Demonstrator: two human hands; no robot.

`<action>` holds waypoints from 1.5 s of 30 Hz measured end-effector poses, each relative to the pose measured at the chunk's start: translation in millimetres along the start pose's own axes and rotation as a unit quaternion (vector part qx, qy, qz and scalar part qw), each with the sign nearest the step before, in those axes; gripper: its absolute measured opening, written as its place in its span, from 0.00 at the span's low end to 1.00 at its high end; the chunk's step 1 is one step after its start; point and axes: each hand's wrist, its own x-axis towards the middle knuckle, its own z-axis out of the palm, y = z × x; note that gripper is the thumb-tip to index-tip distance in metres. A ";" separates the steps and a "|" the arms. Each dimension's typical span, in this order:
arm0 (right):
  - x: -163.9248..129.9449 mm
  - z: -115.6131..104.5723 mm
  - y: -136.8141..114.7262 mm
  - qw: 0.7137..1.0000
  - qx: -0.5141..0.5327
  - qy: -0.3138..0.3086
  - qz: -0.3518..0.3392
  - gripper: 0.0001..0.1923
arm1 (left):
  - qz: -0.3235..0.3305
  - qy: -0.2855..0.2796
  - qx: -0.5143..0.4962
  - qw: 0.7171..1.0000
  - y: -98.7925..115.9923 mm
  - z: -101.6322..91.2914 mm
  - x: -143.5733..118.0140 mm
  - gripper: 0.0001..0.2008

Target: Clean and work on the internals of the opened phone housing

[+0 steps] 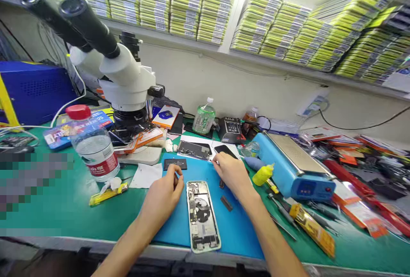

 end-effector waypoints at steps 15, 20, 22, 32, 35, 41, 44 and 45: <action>-16.2 4.0 24.7 0.962 0.111 0.171 0.182 0.15 | 0.070 0.053 0.028 0.996 3.5 -3.3 -13.1 0.08; -13.2 9.4 11.4 0.964 0.110 0.145 0.195 0.14 | 0.226 0.101 0.053 0.967 6.3 -8.6 -25.9 0.25; -13.0 7.1 12.4 0.962 0.098 0.136 0.216 0.14 | 0.257 0.103 0.072 0.958 15.4 -8.8 -35.1 0.21; -14.4 0.5 16.6 0.972 0.103 0.068 0.201 0.15 | 0.393 -0.091 0.199 0.893 43.4 32.8 -63.4 0.19; -14.6 0.5 15.1 0.973 0.116 0.073 0.185 0.16 | 0.384 -0.100 0.217 0.892 38.2 36.4 -61.6 0.18; -14.7 -4.6 15.0 0.964 0.123 0.086 0.221 0.17 | 0.398 -0.136 0.228 0.878 39.6 21.1 -56.8 0.16; -14.4 -6.8 15.1 0.958 0.120 0.093 0.244 0.17 | 0.379 -0.149 0.210 0.889 36.2 2.8 -61.1 0.09; -14.3 -7.1 15.2 0.956 0.120 0.095 0.249 0.18 | 0.367 -0.146 0.206 0.895 33.2 -4.2 -64.1 0.07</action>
